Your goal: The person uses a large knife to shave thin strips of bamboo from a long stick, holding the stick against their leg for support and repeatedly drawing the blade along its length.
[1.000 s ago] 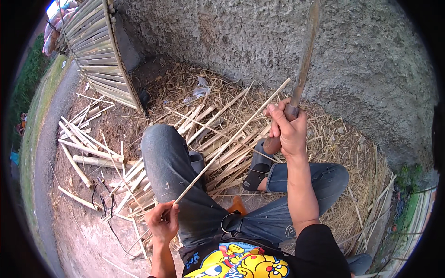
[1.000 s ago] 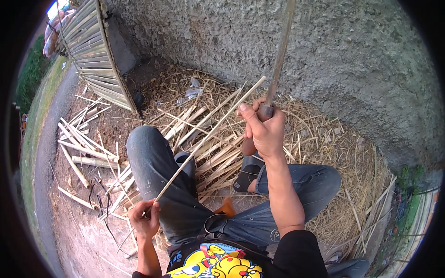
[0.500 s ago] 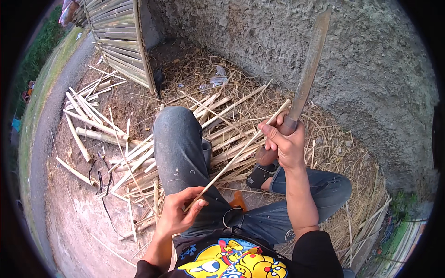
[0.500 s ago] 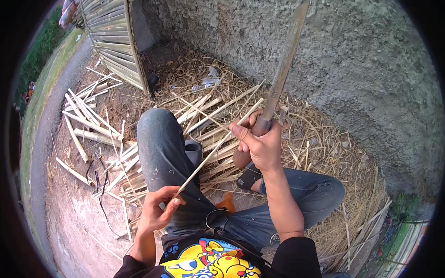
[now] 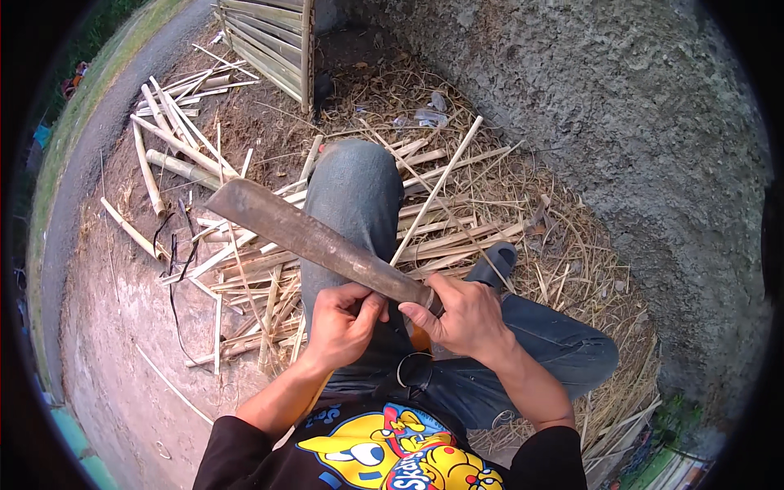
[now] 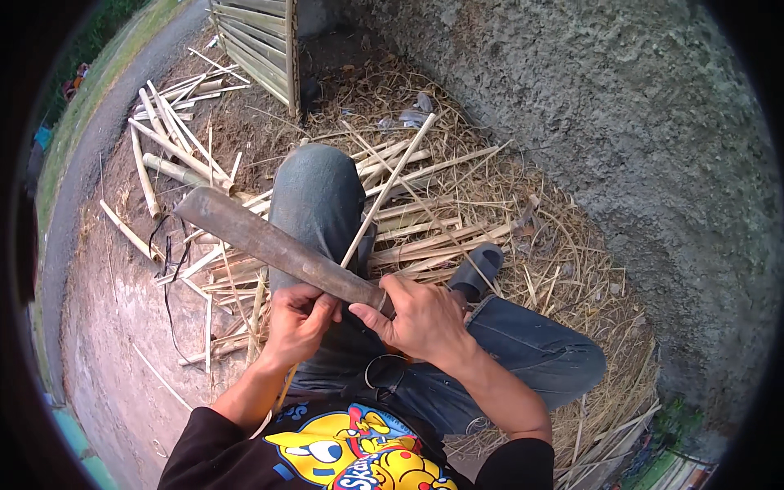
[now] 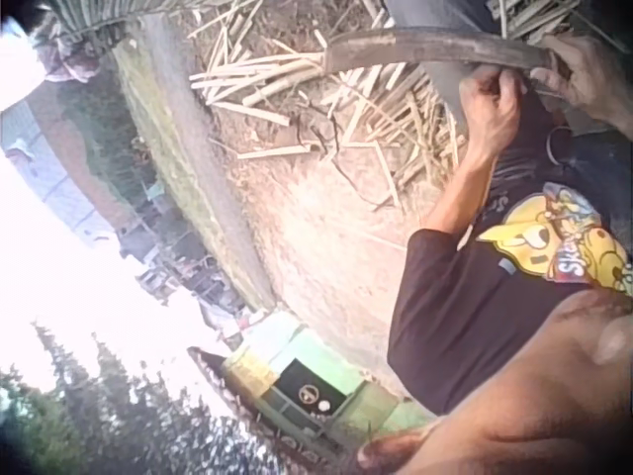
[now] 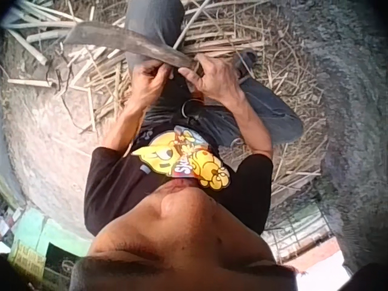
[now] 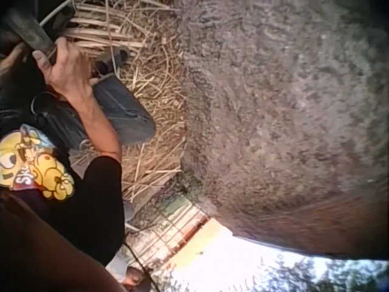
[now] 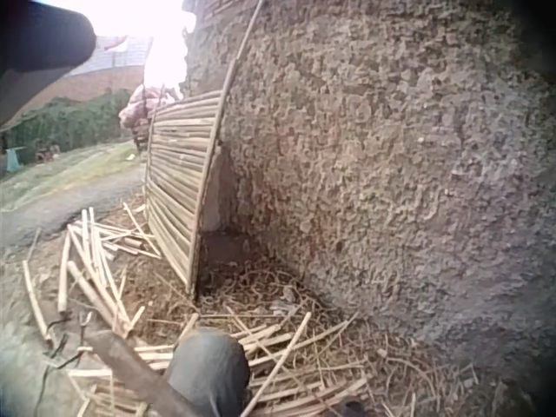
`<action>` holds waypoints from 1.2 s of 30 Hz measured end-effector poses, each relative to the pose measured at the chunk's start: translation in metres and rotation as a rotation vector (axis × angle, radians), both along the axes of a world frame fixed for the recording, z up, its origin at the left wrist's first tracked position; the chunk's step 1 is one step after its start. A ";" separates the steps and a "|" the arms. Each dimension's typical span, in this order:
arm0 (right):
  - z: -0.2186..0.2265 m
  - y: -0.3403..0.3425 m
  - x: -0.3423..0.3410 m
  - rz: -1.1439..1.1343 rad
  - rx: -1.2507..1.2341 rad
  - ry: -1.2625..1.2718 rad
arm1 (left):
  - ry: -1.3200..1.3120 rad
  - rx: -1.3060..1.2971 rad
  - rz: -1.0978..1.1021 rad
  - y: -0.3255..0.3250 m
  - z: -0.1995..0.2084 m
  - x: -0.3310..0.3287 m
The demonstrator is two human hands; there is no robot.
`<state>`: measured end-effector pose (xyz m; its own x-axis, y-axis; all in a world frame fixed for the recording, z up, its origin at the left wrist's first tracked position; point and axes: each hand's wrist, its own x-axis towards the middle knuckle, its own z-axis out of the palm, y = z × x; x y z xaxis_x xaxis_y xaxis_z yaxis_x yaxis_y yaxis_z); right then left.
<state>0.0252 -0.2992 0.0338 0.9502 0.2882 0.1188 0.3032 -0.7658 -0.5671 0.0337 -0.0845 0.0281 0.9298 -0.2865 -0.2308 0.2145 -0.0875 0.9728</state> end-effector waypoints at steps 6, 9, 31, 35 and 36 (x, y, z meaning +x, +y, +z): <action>-0.010 -0.006 0.021 -0.005 -0.065 -0.050 | -0.081 0.049 0.102 0.003 -0.007 -0.016; -0.018 0.007 0.027 -0.014 -0.109 -0.081 | -0.052 0.026 0.165 0.010 -0.014 -0.016; -0.019 0.015 0.073 -0.021 0.031 -0.049 | -0.047 0.085 0.205 0.030 -0.007 -0.015; -0.016 0.036 0.053 0.190 -0.108 -0.173 | -0.093 0.094 0.190 0.036 -0.007 -0.005; -0.010 0.037 0.055 0.225 -0.173 -0.206 | -0.126 0.111 0.184 0.037 -0.007 -0.005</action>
<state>0.0805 -0.2623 0.0240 0.8218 0.5202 0.2323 0.5697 -0.7461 -0.3447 0.0286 -0.0475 0.0215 0.9875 -0.0888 -0.1305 0.1145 -0.1662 0.9794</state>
